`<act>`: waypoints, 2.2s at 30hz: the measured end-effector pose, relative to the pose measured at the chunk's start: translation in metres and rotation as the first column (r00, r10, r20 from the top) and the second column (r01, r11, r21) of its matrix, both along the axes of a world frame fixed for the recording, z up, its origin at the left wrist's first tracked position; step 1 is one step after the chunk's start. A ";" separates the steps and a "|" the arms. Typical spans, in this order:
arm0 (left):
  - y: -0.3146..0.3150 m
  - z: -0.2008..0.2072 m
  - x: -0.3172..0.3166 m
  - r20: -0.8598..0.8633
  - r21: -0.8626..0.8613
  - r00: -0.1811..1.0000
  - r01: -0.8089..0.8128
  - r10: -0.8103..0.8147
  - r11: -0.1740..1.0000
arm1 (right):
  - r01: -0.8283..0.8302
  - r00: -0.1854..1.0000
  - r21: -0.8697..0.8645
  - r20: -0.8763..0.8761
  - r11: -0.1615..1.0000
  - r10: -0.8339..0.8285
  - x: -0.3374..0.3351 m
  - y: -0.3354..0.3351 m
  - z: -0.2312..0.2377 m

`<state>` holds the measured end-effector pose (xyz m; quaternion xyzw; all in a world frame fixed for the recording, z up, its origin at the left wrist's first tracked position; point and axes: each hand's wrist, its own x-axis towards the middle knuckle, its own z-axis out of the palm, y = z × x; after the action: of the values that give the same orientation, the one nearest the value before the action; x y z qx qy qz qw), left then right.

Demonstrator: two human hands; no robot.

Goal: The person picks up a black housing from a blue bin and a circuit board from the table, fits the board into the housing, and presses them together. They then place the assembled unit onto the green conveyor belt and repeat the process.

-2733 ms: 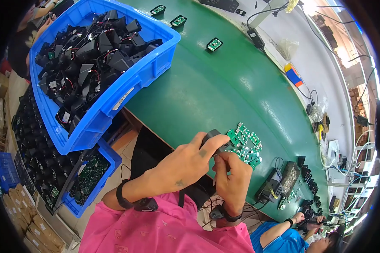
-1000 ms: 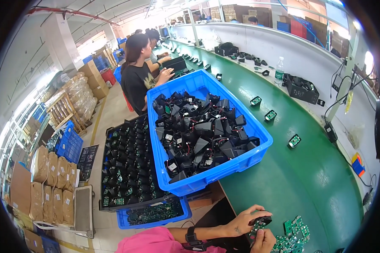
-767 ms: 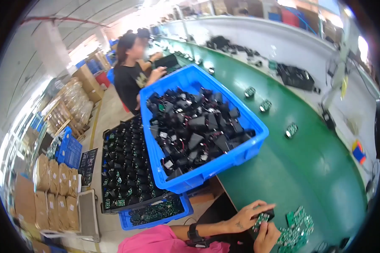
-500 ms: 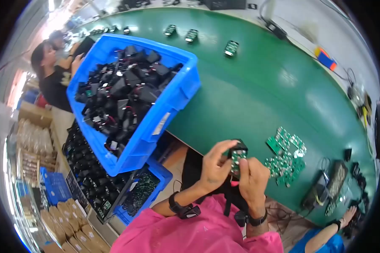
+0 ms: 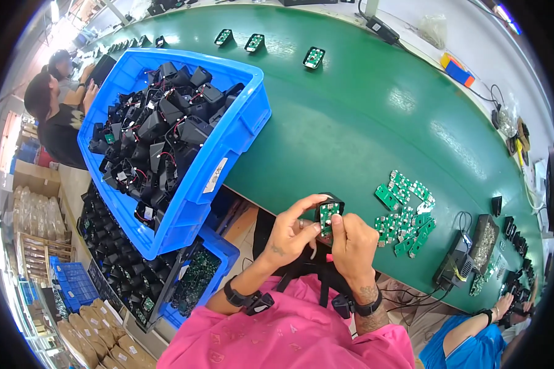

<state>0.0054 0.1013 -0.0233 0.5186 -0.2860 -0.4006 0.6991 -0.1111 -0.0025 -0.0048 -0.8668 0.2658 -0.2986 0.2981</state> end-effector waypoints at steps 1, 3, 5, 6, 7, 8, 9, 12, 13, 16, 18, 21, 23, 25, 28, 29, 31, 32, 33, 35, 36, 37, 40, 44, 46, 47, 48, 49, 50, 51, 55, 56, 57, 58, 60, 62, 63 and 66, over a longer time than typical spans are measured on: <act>0.001 0.000 0.003 -0.044 -0.049 0.999 0.020 -0.022 0.999 | 0.000 1.000 -0.003 -0.003 1.000 0.000 0.001 0.000 -0.001; 0.001 -0.003 0.004 -0.021 -0.096 0.999 0.025 -0.028 0.995 | -0.010 1.000 -0.045 -0.013 0.999 0.009 0.004 0.002 -0.003; 0.001 -0.004 0.003 -0.017 -0.030 1.000 0.002 -0.003 1.000 | -0.011 0.999 -0.059 -0.032 0.998 0.009 0.007 0.005 -0.001; 0.000 -0.004 0.002 -0.007 0.039 1.000 -0.021 0.021 0.999 | -0.012 0.999 -0.070 -0.047 0.997 0.009 0.007 0.005 0.000; 0.000 -0.005 0.001 -0.010 0.038 1.000 -0.020 0.020 0.999 | -0.012 0.999 -0.071 -0.049 0.997 0.008 0.007 0.005 0.000; -0.001 -0.007 0.000 -0.014 0.052 0.999 -0.035 0.035 0.998 | -0.001 0.998 -0.080 -0.055 0.997 -0.004 0.008 0.004 -0.001; -0.001 -0.008 -0.001 -0.019 0.066 0.999 -0.050 0.051 0.997 | 0.010 0.998 -0.090 -0.061 0.996 -0.015 0.007 0.004 -0.002; 0.000 -0.002 0.000 -0.067 0.055 0.996 -0.050 0.053 0.997 | 0.007 0.999 0.015 -0.049 1.000 -0.007 0.005 0.005 0.001; 0.000 0.001 0.001 -0.070 0.054 0.996 -0.047 0.051 0.997 | 0.009 0.999 0.014 -0.052 1.000 -0.009 0.006 0.006 0.002; -0.001 0.008 0.004 -0.227 0.118 0.974 0.030 -0.003 0.993 | 0.009 0.997 0.346 0.068 0.938 -0.034 0.007 0.007 0.003; -0.001 0.011 0.004 -0.263 0.143 0.965 0.057 -0.018 0.988 | -0.083 0.997 0.391 0.037 0.917 0.074 0.003 0.003 0.002; -0.002 0.015 0.011 -0.273 0.150 0.956 0.152 -0.107 0.977 | -0.065 0.998 0.403 0.019 0.913 0.063 0.002 0.002 0.006; -0.002 0.015 0.013 -0.234 0.153 0.963 0.169 -0.131 0.974 | -0.063 0.998 0.372 0.019 0.926 0.060 0.006 0.001 0.011; -0.005 0.013 0.018 -0.231 0.136 0.961 0.184 -0.150 0.973 | -0.069 0.998 0.337 0.025 0.939 0.064 0.012 0.000 0.011; 0.007 0.015 0.023 -0.154 0.208 0.982 0.142 -0.111 0.968 | -0.120 0.993 0.291 0.054 0.949 0.110 0.021 0.005 0.010; 0.011 0.015 0.025 -0.118 0.185 0.990 0.099 -0.078 0.978 | -0.099 0.994 0.369 0.004 0.924 0.105 0.026 0.008 0.016; 0.010 0.009 0.021 -0.083 0.229 0.996 0.034 -0.015 0.973 | -0.050 0.992 0.429 -0.086 0.902 0.096 0.030 0.012 0.017; 0.002 0.013 0.017 -0.038 0.244 0.999 0.033 -0.025 0.969 | 0.007 0.994 0.395 -0.102 0.919 0.036 0.026 0.011 0.009; -0.002 0.013 0.015 -0.077 0.224 0.996 0.057 -0.041 0.973 | 0.026 0.990 0.418 -0.135 0.908 0.034 0.025 0.012 0.016; -0.010 0.001 0.008 0.053 0.129 0.996 0.058 -0.066 0.990 | -0.048 0.995 0.492 0.095 0.869 0.001 0.016 0.001 -0.012; -0.010 0.007 0.008 0.052 0.096 0.996 0.066 -0.071 0.993 | -0.081 0.986 0.508 0.168 0.857 -0.006 0.015 -0.002 -0.023; -0.010 0.000 0.006 0.097 0.076 0.994 0.038 -0.045 0.996 | -0.097 0.984 0.478 0.177 0.873 0.013 0.015 -0.004 -0.029; -0.008 0.002 0.013 0.233 0.048 0.972 -0.036 0.024 0.998 | -0.119 0.980 0.671 0.200 0.732 -0.024 0.026 0.000 -0.028; -0.027 -0.004 0.025 0.471 0.004 0.877 -0.108 0.094 0.994 | -0.083 0.971 0.625 0.225 0.776 -0.078 0.038 -0.008 -0.022; -0.033 -0.017 0.033 0.451 0.007 0.877 -0.190 0.166 0.982 | -0.046 0.991 0.705 0.120 0.708 -0.055 0.049 -0.015 -0.012; -0.028 0.011 0.043 0.074 0.212 0.997 -0.028 0.013 0.977 | -0.050 0.988 0.693 0.139 0.719 -0.065 0.057 -0.015 -0.009; -0.029 0.008 0.048 0.001 0.182 0.999 -0.051 0.052 0.982 | -0.061 0.984 0.675 0.166 0.736 -0.071 0.065 -0.012 -0.004; -0.030 0.003 0.054 -0.140 0.107 0.989 -0.037 0.052 0.994 | -0.104 0.983 0.728 0.180 0.678 -0.043 0.065 -0.014 0.004; -0.028 0.001 0.059 -0.264 0.107 0.964 -0.007 0.036 0.994 | -0.163 0.977 0.773 0.214 0.613 -0.009 0.063 -0.016 0.013; -0.031 0.006 0.061 -0.358 0.096 0.932 -0.020 0.053 0.995 | -0.217 0.965 0.772 0.261 0.598 0.014 0.060 -0.019 0.015; -0.036 -0.003 0.069 -0.724 0.049 0.689 0.110 -0.041 0.993 | -0.335 0.932 0.725 0.348 0.601 0.099 0.045 -0.030 0.006; -0.035 -0.004 0.069 -0.731 0.055 0.681 0.111 -0.036 0.992 | -0.331 0.936 0.753 0.336 0.569 0.100 0.041 -0.029 0.006; -0.034 -0.005 0.070 -0.796 0.035 0.602 0.157 -0.068 0.987 | -0.325 0.939 0.760 0.329 0.562 0.099 0.040 -0.029 0.007; -0.035 -0.009 0.070 -0.853 0.006 0.512 0.206 -0.103 0.979 | -0.311 0.943 0.760 0.320 0.571 0.088 0.042 -0.029 0.007; -0.035 -0.013 0.067 -0.847 0.031 0.524 0.218 -0.090 0.975 | -0.291 0.949 0.765 0.305 0.575 0.075 0.039 -0.029 0.005; -0.034 -0.009 0.070 -0.829 0.059 0.552 0.240 -0.086 0.969 | -0.309 0.943 0.724 0.317 0.617 0.101 0.039 -0.031 0.005; -0.036 -0.005 0.070 -0.827 0.069 0.557 0.234 -0.076 0.970 | -0.316 0.941 0.728 0.322 0.609 0.103 0.040 -0.033 0.006; -0.034 0.001 0.066 -0.824 0.056 0.560 0.228 -0.084 0.972 | -0.325 0.939 0.749 0.327 0.578 0.105 0.036 -0.028 0.013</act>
<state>0.0709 0.0675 -0.0225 0.3010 0.0559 -0.6756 0.6707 -0.0750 -0.0307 0.0081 -0.6257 0.2230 -0.2163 0.7156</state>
